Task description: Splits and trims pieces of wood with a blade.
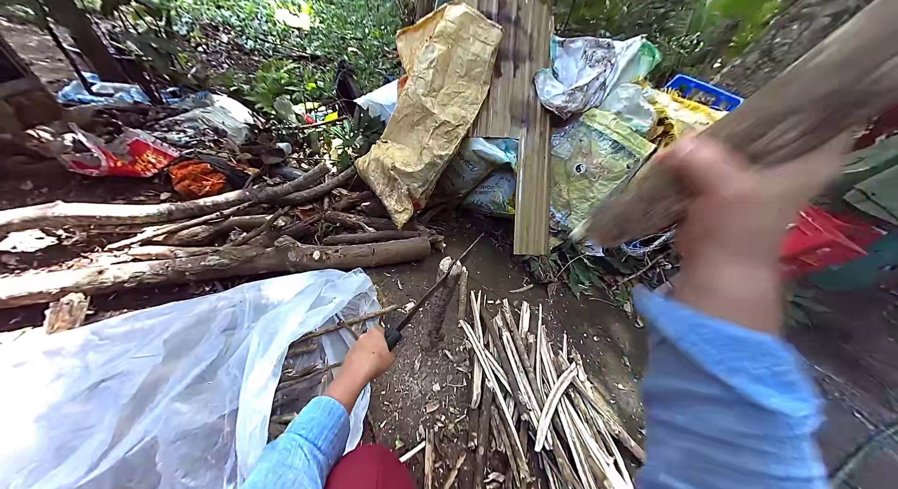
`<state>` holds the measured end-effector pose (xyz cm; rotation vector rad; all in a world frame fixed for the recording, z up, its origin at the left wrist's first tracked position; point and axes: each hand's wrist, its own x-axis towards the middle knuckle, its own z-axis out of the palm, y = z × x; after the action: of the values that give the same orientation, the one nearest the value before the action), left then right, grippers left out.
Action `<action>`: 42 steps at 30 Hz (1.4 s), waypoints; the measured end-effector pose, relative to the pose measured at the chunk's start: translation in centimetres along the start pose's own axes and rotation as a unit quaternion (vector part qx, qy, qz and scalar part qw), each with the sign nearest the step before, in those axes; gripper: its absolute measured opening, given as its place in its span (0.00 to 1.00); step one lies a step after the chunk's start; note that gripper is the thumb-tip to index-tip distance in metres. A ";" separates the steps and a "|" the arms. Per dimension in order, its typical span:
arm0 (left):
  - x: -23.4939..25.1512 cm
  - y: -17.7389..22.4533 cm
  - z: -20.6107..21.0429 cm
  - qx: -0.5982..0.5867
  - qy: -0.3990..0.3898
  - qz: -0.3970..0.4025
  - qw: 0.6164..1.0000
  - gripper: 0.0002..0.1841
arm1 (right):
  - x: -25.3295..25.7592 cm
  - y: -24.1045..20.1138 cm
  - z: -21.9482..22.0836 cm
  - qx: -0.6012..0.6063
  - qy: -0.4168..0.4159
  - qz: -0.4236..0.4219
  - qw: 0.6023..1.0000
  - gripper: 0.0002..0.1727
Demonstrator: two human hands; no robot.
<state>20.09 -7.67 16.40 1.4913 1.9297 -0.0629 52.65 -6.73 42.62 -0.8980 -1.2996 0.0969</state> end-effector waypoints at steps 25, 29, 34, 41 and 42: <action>4.3 -3.6 4.8 -0.025 -0.010 -0.010 1.000 0.24 | -11.5 11.1 3.6 -0.135 -0.089 0.217 0.963 0.59; 4.9 -3.1 4.7 0.010 -0.017 -0.029 0.999 0.25 | -26.5 20.2 3.6 -0.368 -0.431 0.471 0.676 0.54; 5.9 -3.4 4.9 0.021 -0.022 -0.033 0.999 0.28 | -26.6 19.1 3.7 -0.218 -0.371 0.538 0.725 0.42; 5.9 -4.9 6.0 0.002 -0.032 -0.029 0.999 0.26 | -9.4 9.6 0.6 -0.147 -0.226 0.293 0.917 0.41; 5.9 -5.0 6.2 0.003 -0.033 -0.031 0.999 0.26 | -7.3 8.9 0.8 -0.122 -0.175 0.245 0.946 0.44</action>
<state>18.09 -7.13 6.74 1.4153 1.9246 -0.1455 53.34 -4.29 31.38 -1.4568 -1.4052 0.5137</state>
